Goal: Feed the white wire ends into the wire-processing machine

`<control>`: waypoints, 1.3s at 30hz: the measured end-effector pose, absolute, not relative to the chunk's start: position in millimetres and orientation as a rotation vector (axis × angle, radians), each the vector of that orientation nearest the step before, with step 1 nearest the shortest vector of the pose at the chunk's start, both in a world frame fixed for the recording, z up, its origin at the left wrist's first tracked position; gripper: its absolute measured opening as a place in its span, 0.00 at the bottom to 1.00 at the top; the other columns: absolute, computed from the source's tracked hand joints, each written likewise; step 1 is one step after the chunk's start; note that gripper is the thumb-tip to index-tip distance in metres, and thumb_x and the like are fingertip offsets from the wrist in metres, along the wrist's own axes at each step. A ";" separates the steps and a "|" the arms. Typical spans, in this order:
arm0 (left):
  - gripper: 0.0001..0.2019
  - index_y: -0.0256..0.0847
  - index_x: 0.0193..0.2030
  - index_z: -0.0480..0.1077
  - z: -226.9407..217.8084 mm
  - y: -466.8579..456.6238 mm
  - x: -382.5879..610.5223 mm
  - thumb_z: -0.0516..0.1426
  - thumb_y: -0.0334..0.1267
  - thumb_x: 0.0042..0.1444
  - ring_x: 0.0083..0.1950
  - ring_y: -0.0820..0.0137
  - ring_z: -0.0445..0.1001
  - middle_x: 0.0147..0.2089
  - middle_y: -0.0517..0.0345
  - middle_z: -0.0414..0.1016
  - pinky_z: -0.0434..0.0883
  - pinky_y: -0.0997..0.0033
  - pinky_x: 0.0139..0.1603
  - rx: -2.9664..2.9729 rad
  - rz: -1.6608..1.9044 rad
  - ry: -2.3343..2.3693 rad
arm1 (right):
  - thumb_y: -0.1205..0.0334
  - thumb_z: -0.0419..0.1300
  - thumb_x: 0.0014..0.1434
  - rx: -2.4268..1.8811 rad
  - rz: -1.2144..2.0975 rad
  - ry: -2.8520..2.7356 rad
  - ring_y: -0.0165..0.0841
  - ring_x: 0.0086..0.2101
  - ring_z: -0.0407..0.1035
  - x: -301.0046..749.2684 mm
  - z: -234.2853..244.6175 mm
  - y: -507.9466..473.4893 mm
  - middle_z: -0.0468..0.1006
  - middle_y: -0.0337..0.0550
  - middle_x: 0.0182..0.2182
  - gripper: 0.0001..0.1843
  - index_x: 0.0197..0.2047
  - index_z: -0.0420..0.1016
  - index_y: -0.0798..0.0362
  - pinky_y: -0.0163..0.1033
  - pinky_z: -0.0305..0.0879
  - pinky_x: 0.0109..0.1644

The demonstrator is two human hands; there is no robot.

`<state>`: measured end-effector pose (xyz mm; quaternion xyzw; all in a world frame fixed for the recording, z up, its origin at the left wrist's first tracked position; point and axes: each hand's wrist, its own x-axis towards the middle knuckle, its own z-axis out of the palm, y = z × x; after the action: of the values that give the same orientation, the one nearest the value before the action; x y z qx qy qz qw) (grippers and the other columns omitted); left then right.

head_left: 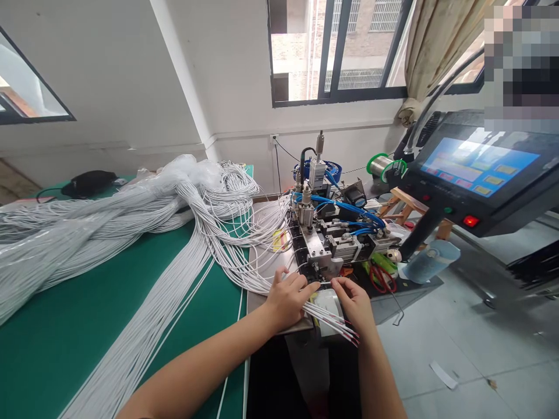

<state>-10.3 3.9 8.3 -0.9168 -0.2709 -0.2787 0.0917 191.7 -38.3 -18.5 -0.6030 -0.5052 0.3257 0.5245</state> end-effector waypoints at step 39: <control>0.22 0.45 0.52 0.69 8.4 7.6 -9.2 0.54 0.30 0.47 0.34 0.69 0.66 0.34 0.58 0.70 0.52 0.59 0.50 -2.809 -0.793 -0.808 | 0.43 0.60 0.55 -1.410 0.893 -1.143 0.36 0.27 0.67 190.6 -28.3 -36.8 0.76 0.42 0.24 0.20 0.32 0.76 0.54 0.36 0.63 0.28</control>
<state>-9.2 7.6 8.4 -0.9260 -0.2664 -0.2613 0.0564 190.6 -36.8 -28.3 -0.5907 -0.4790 0.3743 0.5306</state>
